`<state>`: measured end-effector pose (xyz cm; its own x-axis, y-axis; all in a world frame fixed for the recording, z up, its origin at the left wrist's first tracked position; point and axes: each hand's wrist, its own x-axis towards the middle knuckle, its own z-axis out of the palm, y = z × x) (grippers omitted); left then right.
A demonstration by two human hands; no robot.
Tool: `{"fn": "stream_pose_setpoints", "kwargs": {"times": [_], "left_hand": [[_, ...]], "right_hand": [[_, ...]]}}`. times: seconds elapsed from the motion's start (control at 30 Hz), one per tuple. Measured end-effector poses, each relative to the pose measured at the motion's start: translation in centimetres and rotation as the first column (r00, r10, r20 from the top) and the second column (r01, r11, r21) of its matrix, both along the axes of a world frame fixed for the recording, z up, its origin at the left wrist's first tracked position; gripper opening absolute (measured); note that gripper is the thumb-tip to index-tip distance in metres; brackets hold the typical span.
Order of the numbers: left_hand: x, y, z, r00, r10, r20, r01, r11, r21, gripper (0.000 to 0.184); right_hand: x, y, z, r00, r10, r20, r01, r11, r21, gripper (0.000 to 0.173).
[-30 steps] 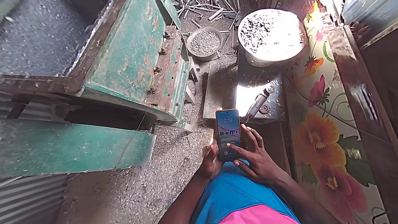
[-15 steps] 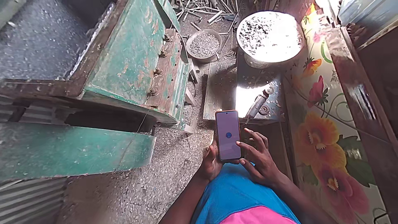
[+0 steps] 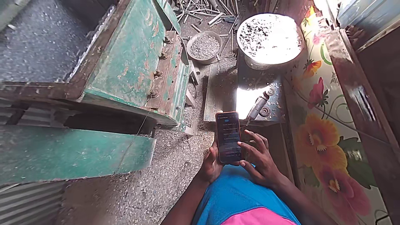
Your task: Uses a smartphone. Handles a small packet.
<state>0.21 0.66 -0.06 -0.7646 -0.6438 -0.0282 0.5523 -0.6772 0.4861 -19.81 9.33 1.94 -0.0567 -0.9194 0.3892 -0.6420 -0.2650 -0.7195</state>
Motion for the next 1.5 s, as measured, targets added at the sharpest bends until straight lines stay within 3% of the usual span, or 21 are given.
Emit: {"fn": "stream_pose_setpoints", "kwargs": {"times": [0.13,0.43,0.63,0.87,1.5], "left_hand": [[-0.02,0.03,0.17,1.0,0.004,0.005,-0.004,1.0,0.015,0.09],[-0.1,-0.02,0.12,0.999,0.026,0.031,-0.027,0.999,0.021,0.09],[-0.3,-0.09,0.3,0.995,0.045,0.091,-0.048,0.998,0.029,0.096],[-0.33,-0.34,-0.02,1.0,0.002,0.022,-0.002,1.0,0.021,0.088],[-0.35,-0.34,0.18,0.998,0.028,0.054,-0.027,1.0,-0.01,0.091]], "right_hand": [[0.01,-0.09,0.05,1.0,0.006,-0.003,-0.006,1.0,0.005,0.046],[-0.01,-0.16,-0.08,0.997,0.08,0.022,-0.08,0.997,-0.024,0.022],[-0.17,-0.48,0.2,0.989,0.12,-0.087,-0.119,0.993,0.016,0.022],[-0.3,-0.3,0.15,0.999,0.04,0.015,-0.038,0.994,-0.098,0.024],[-0.23,-0.48,0.57,0.989,0.101,-0.105,-0.094,0.993,0.076,0.035]]}}
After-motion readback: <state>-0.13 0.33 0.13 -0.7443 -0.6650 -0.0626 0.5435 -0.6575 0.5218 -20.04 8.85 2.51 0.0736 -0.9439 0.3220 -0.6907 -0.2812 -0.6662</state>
